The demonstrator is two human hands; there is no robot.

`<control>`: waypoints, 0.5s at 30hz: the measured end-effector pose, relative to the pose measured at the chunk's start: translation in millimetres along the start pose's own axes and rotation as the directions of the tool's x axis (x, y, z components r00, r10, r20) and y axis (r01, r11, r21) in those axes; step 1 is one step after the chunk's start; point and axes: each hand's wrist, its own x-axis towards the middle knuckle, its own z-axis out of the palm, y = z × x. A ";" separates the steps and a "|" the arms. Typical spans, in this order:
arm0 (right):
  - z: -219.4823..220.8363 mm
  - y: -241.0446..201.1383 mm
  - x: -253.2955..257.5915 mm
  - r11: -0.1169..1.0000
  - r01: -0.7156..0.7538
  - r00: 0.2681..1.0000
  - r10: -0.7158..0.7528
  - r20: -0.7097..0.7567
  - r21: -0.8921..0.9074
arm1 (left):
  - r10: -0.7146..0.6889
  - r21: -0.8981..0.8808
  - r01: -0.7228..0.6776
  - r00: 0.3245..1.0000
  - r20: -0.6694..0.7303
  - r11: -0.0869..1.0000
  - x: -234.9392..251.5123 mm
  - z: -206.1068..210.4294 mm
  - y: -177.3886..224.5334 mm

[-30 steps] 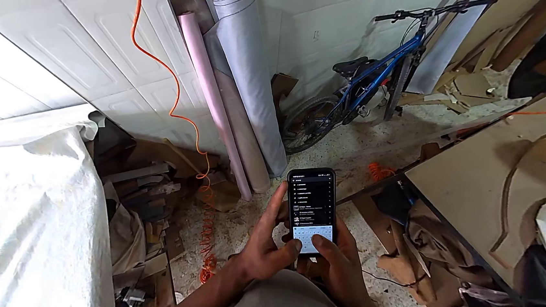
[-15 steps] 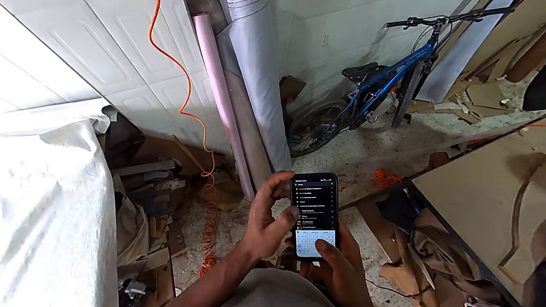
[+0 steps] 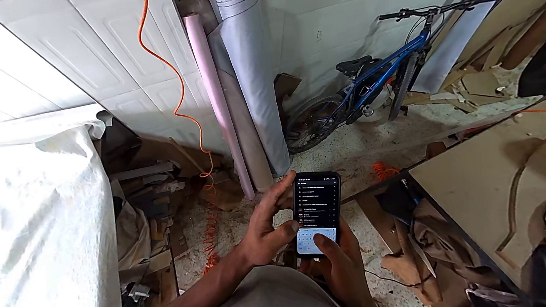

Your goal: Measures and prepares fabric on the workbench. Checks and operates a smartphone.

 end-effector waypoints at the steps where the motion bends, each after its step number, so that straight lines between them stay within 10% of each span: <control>1: 0.1 0.0 -0.5 1.000 -0.002 1.000 0.002 -0.014 -0.002 | -0.008 -0.007 0.008 1.000 0.023 1.000 -1.3 -0.3 -0.7; 15: 1.5 2.4 -4.7 1.000 -0.001 0.999 0.000 -0.040 -0.016 | -0.094 0.050 0.089 0.990 0.105 0.995 -18.6 4.4 -4.2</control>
